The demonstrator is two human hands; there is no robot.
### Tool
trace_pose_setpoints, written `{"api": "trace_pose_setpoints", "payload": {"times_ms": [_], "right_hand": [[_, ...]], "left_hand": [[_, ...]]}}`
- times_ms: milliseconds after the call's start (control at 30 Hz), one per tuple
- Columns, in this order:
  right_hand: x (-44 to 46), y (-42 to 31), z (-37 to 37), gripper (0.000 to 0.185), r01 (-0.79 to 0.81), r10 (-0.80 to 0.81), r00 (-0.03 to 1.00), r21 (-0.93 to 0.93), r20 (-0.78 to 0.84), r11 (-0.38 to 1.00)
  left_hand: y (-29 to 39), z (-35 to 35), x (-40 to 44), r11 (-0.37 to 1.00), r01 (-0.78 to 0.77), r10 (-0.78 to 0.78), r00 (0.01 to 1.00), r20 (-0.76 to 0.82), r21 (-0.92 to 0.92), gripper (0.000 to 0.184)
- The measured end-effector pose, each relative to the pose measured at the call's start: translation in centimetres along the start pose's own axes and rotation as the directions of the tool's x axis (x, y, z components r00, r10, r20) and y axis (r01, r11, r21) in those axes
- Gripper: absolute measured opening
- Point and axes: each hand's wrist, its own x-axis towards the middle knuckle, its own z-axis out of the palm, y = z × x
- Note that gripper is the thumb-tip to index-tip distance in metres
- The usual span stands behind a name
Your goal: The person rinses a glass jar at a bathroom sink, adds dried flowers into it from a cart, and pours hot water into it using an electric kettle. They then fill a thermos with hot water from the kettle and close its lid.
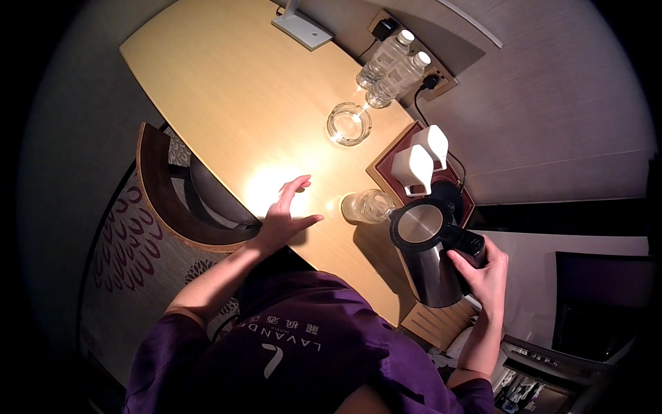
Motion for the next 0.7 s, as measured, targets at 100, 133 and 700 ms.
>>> {"api": "trace_pose_setpoints", "payload": {"times_ms": [100,133,700], "right_hand": [[-0.1,-0.1,0.1,0.033,-0.008,0.008,1.000,0.026,-0.005,1.000],[-0.1,0.0,0.0,0.033,-0.011,0.012,1.000,0.017,-0.001,1.000],[0.1,-0.6,-0.2,0.033,-0.015,0.016,1.000,-0.030,0.014,0.999]], "left_hand": [[0.0,0.5,0.1,0.999,-0.041,0.041,0.999,0.008,-0.006,0.078],[0.0,0.7,0.0,0.999,-0.034,0.034,0.999,0.018,-0.010,0.077],[0.3,2.2,0.5,0.994,-0.098,0.101,0.993,0.067,-0.040,0.070]]}}
